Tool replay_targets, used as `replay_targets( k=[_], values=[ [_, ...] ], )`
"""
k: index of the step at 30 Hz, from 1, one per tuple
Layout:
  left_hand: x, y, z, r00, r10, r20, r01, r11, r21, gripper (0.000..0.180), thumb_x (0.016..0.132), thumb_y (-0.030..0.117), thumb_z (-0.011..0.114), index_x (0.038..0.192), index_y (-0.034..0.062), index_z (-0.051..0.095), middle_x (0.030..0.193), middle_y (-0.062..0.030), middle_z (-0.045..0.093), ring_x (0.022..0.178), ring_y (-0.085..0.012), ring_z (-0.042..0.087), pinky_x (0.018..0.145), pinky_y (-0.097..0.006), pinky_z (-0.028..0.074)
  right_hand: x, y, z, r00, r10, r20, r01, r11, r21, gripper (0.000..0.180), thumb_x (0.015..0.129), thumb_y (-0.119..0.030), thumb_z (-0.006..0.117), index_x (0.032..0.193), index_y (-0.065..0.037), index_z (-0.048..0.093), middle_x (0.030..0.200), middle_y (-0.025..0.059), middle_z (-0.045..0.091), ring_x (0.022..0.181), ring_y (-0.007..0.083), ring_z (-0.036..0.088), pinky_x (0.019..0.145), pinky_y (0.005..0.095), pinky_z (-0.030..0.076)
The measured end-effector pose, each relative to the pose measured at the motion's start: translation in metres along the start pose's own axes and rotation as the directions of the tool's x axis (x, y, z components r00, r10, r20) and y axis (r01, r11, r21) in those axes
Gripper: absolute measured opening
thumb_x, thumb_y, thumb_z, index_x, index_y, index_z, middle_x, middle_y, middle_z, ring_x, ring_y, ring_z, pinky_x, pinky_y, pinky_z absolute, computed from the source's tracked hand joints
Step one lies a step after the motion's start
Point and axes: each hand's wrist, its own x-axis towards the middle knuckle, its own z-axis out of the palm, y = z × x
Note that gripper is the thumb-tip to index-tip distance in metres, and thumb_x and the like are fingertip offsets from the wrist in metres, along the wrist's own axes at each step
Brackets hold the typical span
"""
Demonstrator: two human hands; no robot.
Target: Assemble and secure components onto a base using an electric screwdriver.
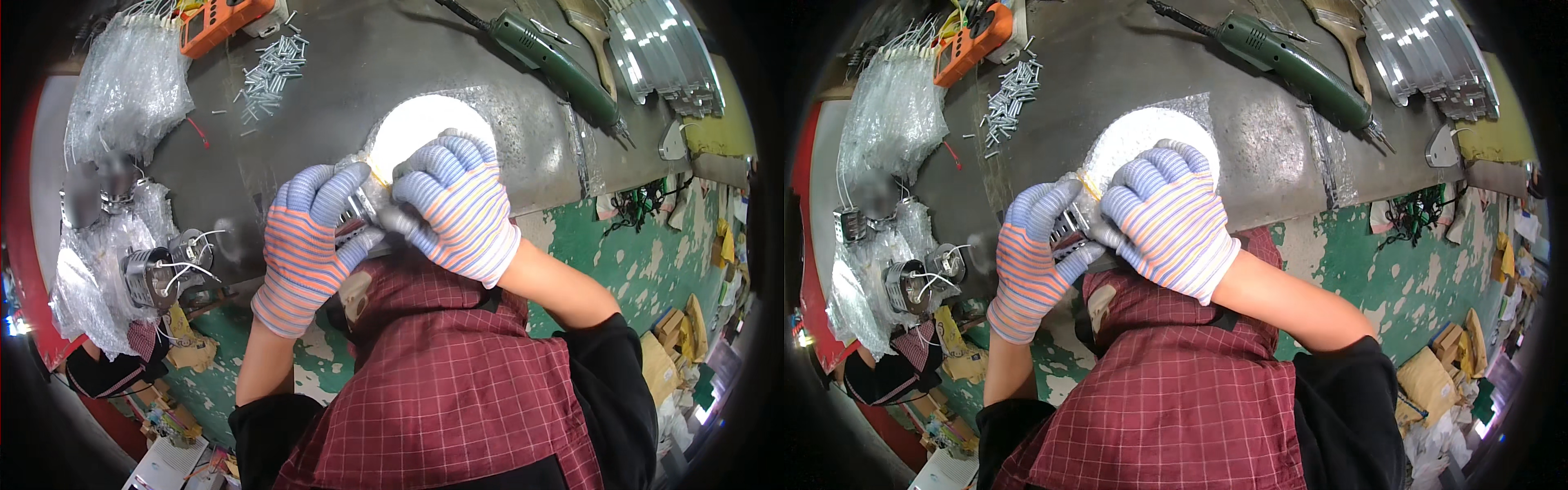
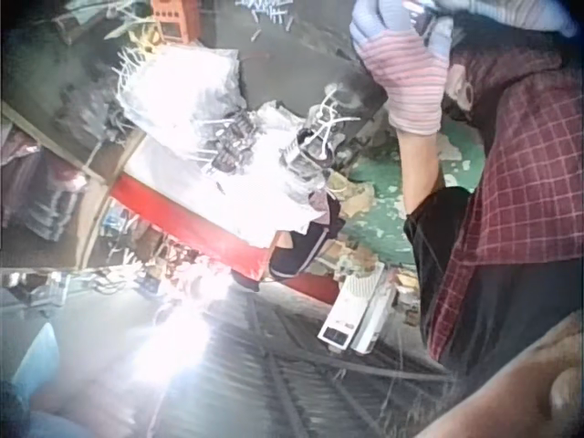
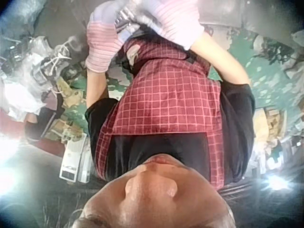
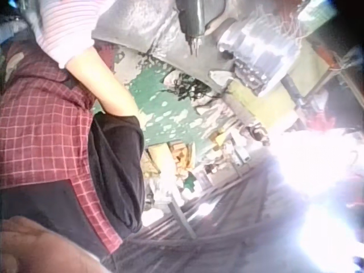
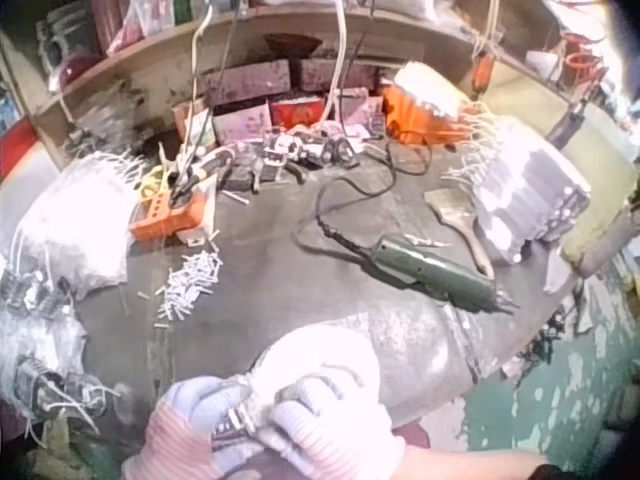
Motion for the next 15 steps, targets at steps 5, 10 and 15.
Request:
replay_targets(
  k=[5, 10, 15],
  values=[
    [-0.001, 0.002, 0.002, 0.999, 0.028, -0.018, -0.028, 0.999, 0.023, 0.064, 0.067, 0.033, 0.086, 0.124, 0.0149, 0.063, 0.121, -0.0145, 0.058, 0.111, -0.0342, 0.057, 0.094, -0.046, 0.049, -0.005, 0.014, -0.002, 0.987, 0.066, -0.146, -0.08, 0.992, -0.093, 0.018, 0.073, -0.024, 0.072, 0.083, -0.012, 0.063, 0.094, 0.009, 0.063, 0.099, 0.0332, 0.059, 0.097, 0.0505, 0.042],
    [0.001, 0.001, 0.0, 0.994, 0.1, 0.033, -0.096, 0.991, -0.095, 0.06, 0.068, 0.021, 0.089, 0.121, 0.0098, 0.062, 0.122, -0.0168, 0.052, 0.098, -0.031, 0.065, 0.08, -0.039, 0.058, 0.001, 0.01, -0.01, 0.997, 0.052, -0.053, -0.055, 0.997, -0.052, 0.019, 0.072, -0.026, 0.072, 0.084, -0.013, 0.065, 0.092, 0.0085, 0.062, 0.097, 0.0329, 0.059, 0.093, 0.0486, 0.043],
    [0.003, 0.009, 0.006, 0.998, 0.058, -0.013, -0.058, 0.998, 0.007, 0.056, 0.068, 0.026, 0.088, 0.118, 0.0119, 0.067, 0.12, -0.0176, 0.053, 0.097, -0.0347, 0.063, 0.083, -0.043, 0.055, 0.031, 0.024, -0.042, 0.943, 0.103, 0.316, -0.122, 0.992, 0.042, 0.021, 0.077, -0.028, 0.072, 0.087, -0.011, 0.067, 0.088, 0.0108, 0.063, 0.091, 0.034, 0.061, 0.086, 0.0454, 0.046]
  ],
)
